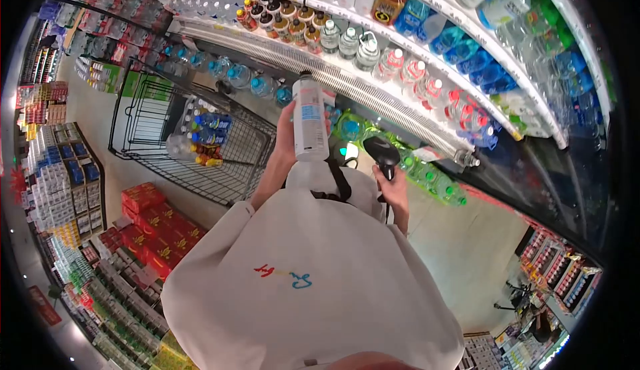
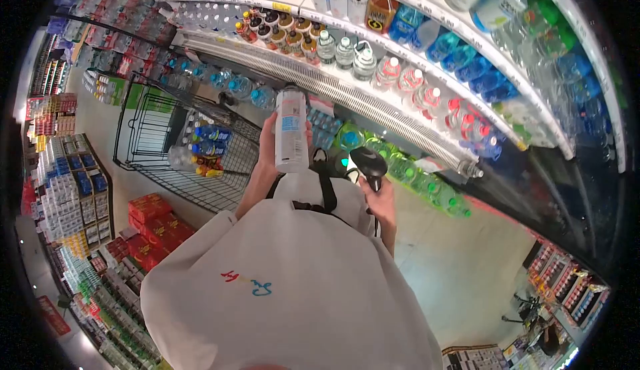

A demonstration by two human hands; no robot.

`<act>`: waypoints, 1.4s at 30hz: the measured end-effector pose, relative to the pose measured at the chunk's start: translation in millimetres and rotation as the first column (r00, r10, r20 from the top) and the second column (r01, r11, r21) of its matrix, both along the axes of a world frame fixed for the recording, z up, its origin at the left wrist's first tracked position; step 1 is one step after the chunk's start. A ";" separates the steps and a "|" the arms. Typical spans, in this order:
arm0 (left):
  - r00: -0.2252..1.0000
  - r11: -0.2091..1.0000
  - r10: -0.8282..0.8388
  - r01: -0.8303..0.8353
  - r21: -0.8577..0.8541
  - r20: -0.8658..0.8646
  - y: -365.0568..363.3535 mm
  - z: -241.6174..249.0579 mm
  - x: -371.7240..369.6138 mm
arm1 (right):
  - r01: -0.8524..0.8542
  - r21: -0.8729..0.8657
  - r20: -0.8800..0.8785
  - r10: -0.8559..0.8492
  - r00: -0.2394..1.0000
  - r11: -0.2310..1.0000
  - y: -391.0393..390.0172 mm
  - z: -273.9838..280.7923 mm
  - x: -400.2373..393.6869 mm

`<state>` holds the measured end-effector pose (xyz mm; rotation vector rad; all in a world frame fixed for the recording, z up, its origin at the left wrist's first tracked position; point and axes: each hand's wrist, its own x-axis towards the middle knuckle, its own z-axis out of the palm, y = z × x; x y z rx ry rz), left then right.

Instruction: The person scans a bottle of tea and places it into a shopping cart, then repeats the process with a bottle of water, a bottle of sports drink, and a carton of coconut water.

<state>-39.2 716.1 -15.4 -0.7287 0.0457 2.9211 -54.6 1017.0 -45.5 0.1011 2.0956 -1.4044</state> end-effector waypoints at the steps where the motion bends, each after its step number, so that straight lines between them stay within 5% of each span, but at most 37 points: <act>1: 1.000 0.990 -0.017 0.019 -0.143 0.010 8.5 3.6 2.1 | 0.028 -0.105 0.019 -0.026 0.999 0.994 3.1 2.5 4.1; 4: 0.978 0.963 -0.129 0.084 -0.257 -0.163 25.4 17.9 4.6 | 0.012 -0.205 0.019 -0.008 1.000 0.979 10.4 28.4 11.8; 10: 0.984 0.949 -0.172 0.150 -0.278 -0.054 51.3 41.5 16.2 | -0.151 -0.203 0.007 0.155 0.988 0.968 28.4 97.9 23.6; 12: 0.988 0.927 -0.145 0.151 -0.342 0.042 58.2 45.8 28.0 | -0.319 -0.232 -0.049 0.317 0.947 0.919 30.3 120.7 26.2; 16: 0.982 0.940 -0.189 0.176 -0.291 -0.016 61.7 40.6 48.1 | -0.497 -0.270 -0.239 0.443 0.864 0.825 35.1 139.8 26.2; 20: 0.967 0.858 -0.231 0.253 -0.448 0.103 66.8 50.3 65.6 | -0.629 -0.220 -0.289 0.566 0.772 0.746 36.8 123.5 31.6; 42: 0.973 0.930 -0.227 0.229 -0.286 0.039 -5.6 12.1 114.4 | -0.727 0.022 -0.207 0.715 0.668 0.686 -57.5 170.8 57.1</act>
